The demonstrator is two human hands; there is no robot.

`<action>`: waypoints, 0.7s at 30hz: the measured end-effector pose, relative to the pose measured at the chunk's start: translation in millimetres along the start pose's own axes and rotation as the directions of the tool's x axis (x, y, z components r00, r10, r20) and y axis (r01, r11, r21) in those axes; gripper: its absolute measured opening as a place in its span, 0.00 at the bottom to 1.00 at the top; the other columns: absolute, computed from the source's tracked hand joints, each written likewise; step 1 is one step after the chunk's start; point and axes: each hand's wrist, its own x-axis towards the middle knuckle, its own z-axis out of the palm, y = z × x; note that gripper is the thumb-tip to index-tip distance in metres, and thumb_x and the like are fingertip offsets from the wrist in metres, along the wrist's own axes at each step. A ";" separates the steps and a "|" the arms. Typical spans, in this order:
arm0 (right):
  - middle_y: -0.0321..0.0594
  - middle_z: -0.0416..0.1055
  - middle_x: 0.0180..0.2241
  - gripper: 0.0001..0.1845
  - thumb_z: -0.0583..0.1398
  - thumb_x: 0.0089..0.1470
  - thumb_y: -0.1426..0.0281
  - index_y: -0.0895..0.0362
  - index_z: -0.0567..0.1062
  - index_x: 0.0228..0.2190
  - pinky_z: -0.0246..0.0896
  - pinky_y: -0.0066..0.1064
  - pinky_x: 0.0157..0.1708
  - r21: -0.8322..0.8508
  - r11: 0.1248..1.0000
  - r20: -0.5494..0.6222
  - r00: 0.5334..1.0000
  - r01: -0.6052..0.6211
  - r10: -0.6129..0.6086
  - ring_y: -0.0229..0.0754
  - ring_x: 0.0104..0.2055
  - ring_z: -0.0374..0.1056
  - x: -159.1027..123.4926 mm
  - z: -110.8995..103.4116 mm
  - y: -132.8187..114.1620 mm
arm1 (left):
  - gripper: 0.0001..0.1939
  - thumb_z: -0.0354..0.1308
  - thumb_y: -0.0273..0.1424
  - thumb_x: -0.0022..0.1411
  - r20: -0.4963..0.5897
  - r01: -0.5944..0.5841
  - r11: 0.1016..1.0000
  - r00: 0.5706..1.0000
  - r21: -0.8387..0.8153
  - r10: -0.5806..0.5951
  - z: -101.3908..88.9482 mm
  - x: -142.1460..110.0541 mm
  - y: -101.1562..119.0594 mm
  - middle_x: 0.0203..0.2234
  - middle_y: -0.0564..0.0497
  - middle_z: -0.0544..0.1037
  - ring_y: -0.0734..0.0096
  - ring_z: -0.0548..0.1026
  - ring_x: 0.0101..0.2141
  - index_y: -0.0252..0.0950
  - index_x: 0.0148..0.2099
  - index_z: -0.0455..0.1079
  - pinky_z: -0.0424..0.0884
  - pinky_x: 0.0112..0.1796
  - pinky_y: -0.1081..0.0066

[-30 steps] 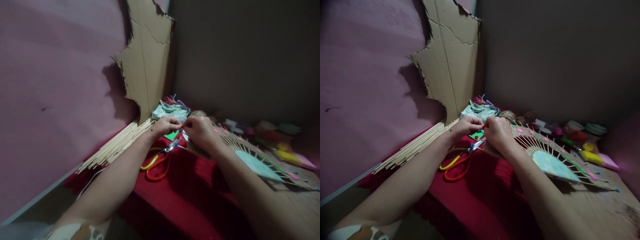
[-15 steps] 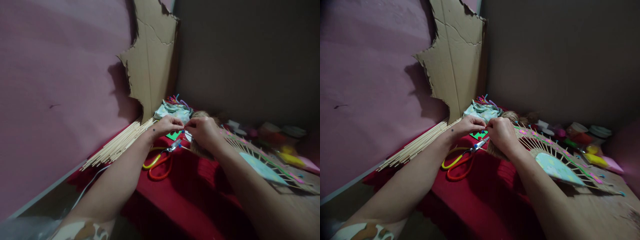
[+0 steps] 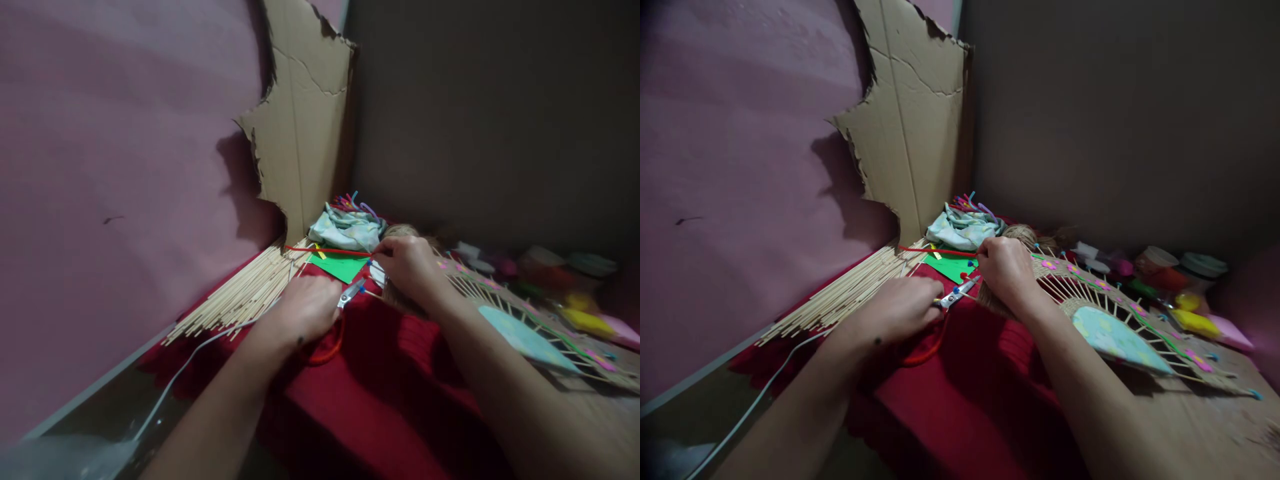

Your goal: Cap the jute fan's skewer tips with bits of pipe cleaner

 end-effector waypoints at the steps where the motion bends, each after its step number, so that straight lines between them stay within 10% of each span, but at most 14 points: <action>1: 0.41 0.76 0.27 0.11 0.57 0.47 0.76 0.57 0.80 0.27 0.57 0.26 0.31 0.000 1.000 -0.001 1.000 0.003 -0.003 0.38 0.29 0.69 0.0 0.1 0.1 | 0.07 0.51 0.29 0.54 0.034 -0.006 0.998 0.999 0.057 0.004 6.2 -6.1 2.5 0.28 0.44 0.73 0.61 0.71 0.31 0.35 0.34 0.69 0.63 0.32 0.66; 7: 0.41 0.76 0.28 0.11 0.57 0.47 0.75 0.56 0.80 0.28 0.57 0.27 0.33 0.012 1.000 0.003 1.000 0.003 -0.003 0.40 0.32 0.70 1.6 0.4 4.1 | 0.15 0.43 0.24 0.54 0.078 -0.003 0.989 0.997 0.151 -0.009 21.1 -23.0 1.8 0.34 0.38 0.72 0.57 0.71 0.34 0.30 0.44 0.62 0.62 0.32 0.65; 14: 0.41 0.76 0.29 0.10 0.57 0.47 0.75 0.56 0.80 0.28 0.58 0.27 0.35 0.036 0.999 0.002 1.000 0.012 -0.012 0.40 0.33 0.70 3.4 1.9 7.3 | 0.09 0.49 0.27 0.50 -0.010 0.224 0.956 0.973 -0.190 -0.230 21.1 -56.6 -8.7 0.29 0.47 0.71 0.66 0.68 0.30 0.35 0.36 0.63 0.60 0.30 0.68; 18: 0.42 0.76 0.29 0.10 0.57 0.47 0.75 0.57 0.80 0.28 0.58 0.28 0.34 0.022 1.000 0.009 1.000 0.000 0.000 0.41 0.34 0.71 3.0 1.8 6.2 | 0.10 0.54 0.30 0.48 0.053 0.296 0.663 0.931 -0.687 -0.360 19.6 -59.2 -19.2 0.22 0.53 0.68 0.74 0.64 0.22 0.35 0.36 0.65 0.58 0.24 0.73; 21: 0.42 0.76 0.30 0.10 0.57 0.47 0.75 0.57 0.80 0.29 0.58 0.28 0.33 0.006 1.000 0.020 1.000 -0.019 0.019 0.42 0.34 0.71 2.2 0.2 4.4 | 0.08 0.54 0.30 0.51 0.222 0.258 0.256 0.962 -0.932 -0.161 18.5 -59.8 -21.6 0.20 0.54 0.68 0.75 0.65 0.20 0.35 0.36 0.65 0.59 0.22 0.74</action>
